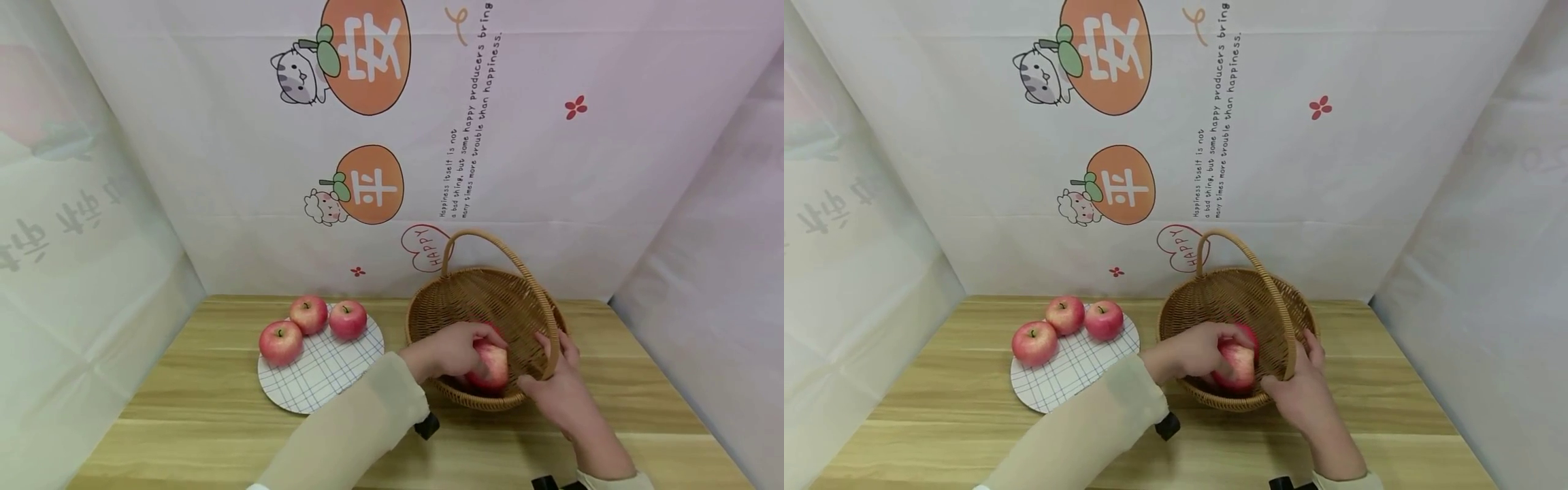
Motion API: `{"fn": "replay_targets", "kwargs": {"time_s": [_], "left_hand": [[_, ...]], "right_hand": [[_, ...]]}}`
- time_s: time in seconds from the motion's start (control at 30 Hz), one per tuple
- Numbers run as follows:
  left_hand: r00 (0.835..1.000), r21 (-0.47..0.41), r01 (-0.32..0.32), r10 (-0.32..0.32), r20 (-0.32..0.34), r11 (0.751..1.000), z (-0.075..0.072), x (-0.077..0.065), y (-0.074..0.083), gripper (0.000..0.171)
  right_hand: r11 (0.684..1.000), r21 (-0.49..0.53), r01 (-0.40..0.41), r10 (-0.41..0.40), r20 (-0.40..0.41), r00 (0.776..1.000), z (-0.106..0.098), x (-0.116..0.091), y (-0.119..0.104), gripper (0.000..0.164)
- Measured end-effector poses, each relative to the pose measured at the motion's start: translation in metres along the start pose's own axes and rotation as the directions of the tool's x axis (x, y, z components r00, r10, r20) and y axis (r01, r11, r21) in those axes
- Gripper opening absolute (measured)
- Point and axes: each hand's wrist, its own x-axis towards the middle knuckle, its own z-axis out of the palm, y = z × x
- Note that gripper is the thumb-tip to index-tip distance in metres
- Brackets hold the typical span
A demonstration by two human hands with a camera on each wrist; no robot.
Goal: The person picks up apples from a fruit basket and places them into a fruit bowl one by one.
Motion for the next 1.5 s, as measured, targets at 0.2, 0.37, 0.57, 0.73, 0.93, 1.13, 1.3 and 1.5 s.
{"fn": "replay_targets", "kwargs": {"time_s": [0.2,0.37,0.57,0.73,0.93,1.13,1.3,1.5], "left_hand": [[0.997,-0.208,0.079,-0.08,0.003,0.975,-0.008,-0.02,0.008,0.047],[0.999,-0.366,0.048,-0.047,0.013,0.929,-0.019,-0.032,0.007,0.048],[1.0,-0.492,0.0,-0.006,-0.011,0.871,-0.034,-0.046,0.004,0.05],[0.998,-0.629,-0.055,0.041,-0.038,0.776,-0.047,-0.061,0.003,0.053],[0.99,-0.691,-0.141,0.081,-0.118,0.709,-0.063,-0.089,-0.007,0.055],[0.986,-0.671,-0.157,0.075,-0.15,0.725,-0.081,-0.12,-0.028,0.06],[0.974,-0.625,-0.147,0.003,-0.225,0.766,-0.09,-0.144,-0.054,0.063],[0.943,-0.624,-0.114,-0.113,-0.313,0.773,-0.094,-0.163,-0.087,0.062]], "right_hand": [[1.0,-0.013,-0.005,0.005,-0.002,1.0,-0.002,0.0,-0.001,0.093],[1.0,-0.004,-0.003,0.003,-0.001,1.0,-0.002,0.0,-0.002,0.093],[1.0,0.001,0.006,-0.006,-0.005,1.0,-0.001,0.001,-0.002,0.093],[1.0,0.01,0.012,-0.012,-0.008,1.0,0.0,0.001,-0.001,0.093],[1.0,0.014,0.019,-0.019,-0.009,1.0,0.0,0.001,0.001,0.092],[1.0,0.008,0.027,-0.026,-0.013,1.0,0.0,0.002,0.002,0.091],[1.0,0.004,0.024,-0.024,-0.009,1.0,0.0,0.002,0.002,0.091],[1.0,-0.008,0.015,-0.015,-0.004,1.0,0.0,0.003,0.002,0.092]]}}
